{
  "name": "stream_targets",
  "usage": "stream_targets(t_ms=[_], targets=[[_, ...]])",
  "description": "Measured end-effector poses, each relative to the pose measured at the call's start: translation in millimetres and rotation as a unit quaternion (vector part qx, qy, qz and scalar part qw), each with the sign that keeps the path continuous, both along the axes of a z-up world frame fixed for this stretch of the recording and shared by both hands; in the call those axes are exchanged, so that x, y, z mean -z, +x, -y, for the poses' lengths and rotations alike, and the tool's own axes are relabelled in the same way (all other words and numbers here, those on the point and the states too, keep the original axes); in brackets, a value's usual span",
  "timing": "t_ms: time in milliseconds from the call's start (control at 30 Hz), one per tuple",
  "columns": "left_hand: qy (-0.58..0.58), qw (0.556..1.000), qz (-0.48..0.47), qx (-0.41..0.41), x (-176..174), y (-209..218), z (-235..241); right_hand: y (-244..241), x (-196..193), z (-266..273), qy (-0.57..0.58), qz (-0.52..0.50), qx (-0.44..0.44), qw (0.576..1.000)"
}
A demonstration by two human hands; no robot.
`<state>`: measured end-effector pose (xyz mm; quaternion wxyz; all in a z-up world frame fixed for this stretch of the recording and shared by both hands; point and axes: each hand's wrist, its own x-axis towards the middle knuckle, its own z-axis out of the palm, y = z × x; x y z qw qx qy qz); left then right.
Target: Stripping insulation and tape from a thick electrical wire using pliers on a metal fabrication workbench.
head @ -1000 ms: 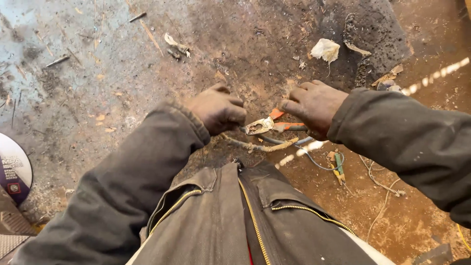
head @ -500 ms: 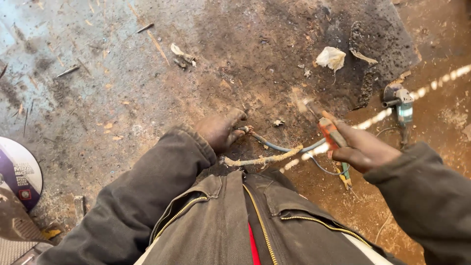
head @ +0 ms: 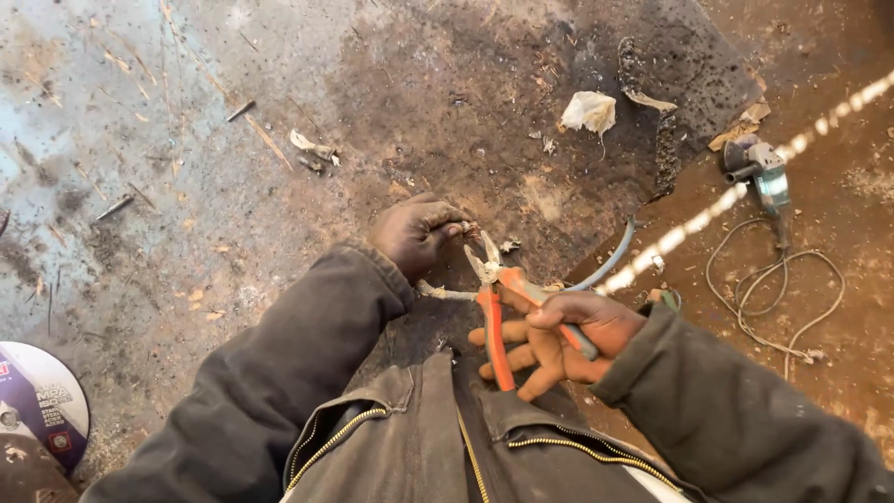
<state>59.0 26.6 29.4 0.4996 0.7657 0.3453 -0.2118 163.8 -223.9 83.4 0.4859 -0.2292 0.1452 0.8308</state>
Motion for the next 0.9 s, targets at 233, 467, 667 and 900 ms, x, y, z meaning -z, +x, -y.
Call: stream_targets(t_ms=[233, 467, 667, 900], targets=[[0.101, 0.968, 0.225, 0.038, 47, -14, -1, -22, 10, -5, 0.104, -0.045, 0.085, 0.990], [0.129, 0.929, 0.344, 0.047, 47, -17, -2, -36, 9, -18, 0.088, -0.044, 0.094, 0.991], [0.108, 0.918, 0.379, 0.033, 33, -19, 0, -44, 13, -25, 0.039, -0.083, 0.128, 0.988], [0.123, 0.905, 0.403, 0.056, 59, -26, -2, -50, 5, -31, 0.015, -0.010, 0.148, 0.989]])
